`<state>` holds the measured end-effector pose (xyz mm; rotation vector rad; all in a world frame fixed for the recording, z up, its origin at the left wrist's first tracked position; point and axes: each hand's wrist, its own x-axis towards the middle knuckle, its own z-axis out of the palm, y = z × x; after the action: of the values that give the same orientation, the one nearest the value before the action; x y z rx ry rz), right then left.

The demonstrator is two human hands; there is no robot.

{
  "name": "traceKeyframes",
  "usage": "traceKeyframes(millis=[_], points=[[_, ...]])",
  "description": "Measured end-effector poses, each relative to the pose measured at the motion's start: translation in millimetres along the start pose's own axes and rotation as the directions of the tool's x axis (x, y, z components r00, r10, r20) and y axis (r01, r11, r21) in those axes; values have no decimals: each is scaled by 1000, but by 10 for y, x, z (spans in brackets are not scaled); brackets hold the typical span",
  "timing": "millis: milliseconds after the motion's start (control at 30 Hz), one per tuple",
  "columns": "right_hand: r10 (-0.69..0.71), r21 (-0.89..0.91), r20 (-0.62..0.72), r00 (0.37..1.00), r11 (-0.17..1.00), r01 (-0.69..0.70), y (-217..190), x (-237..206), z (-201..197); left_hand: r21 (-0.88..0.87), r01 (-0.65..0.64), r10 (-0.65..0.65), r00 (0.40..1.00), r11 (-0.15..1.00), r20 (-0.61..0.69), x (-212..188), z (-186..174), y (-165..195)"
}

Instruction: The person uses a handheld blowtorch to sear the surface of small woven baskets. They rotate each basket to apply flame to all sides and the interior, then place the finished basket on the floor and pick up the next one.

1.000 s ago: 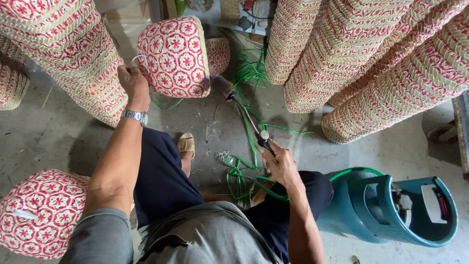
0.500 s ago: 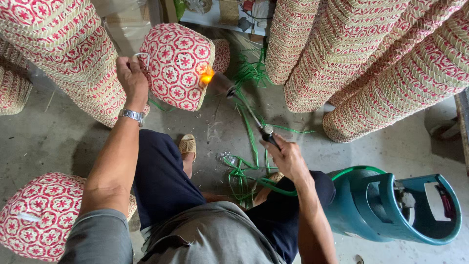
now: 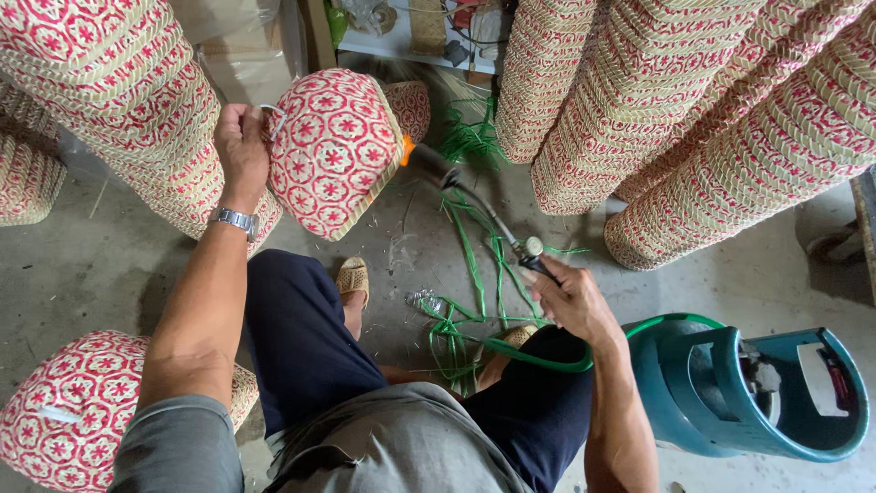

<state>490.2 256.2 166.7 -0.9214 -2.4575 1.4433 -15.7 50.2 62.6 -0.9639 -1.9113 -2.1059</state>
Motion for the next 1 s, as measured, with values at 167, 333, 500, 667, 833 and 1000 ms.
traceKeyframes(millis=[167,333,500,667,833,1000], points=[[-80,-11,72,994,997,81,29,-27,-174,-143,123,-106,987,982,118,51,-37,91],[-17,-11,51,999,1000,18,12,14,-348,-14,190,-181,956,982,232,64,-82,237],[-23,-23,70,997,999,25,-45,36,-455,-153,374,-300,883,915,362,91,-85,305],[22,25,21,1000,999,-22,-59,128,-510,-219,472,-355,836,854,418,69,-116,154],[-42,5,46,998,999,42,-12,124,-532,-369,510,-322,826,777,462,-14,-132,-6],[-29,38,26,999,999,28,15,157,-523,-503,583,-335,798,638,501,-254,-87,51]])
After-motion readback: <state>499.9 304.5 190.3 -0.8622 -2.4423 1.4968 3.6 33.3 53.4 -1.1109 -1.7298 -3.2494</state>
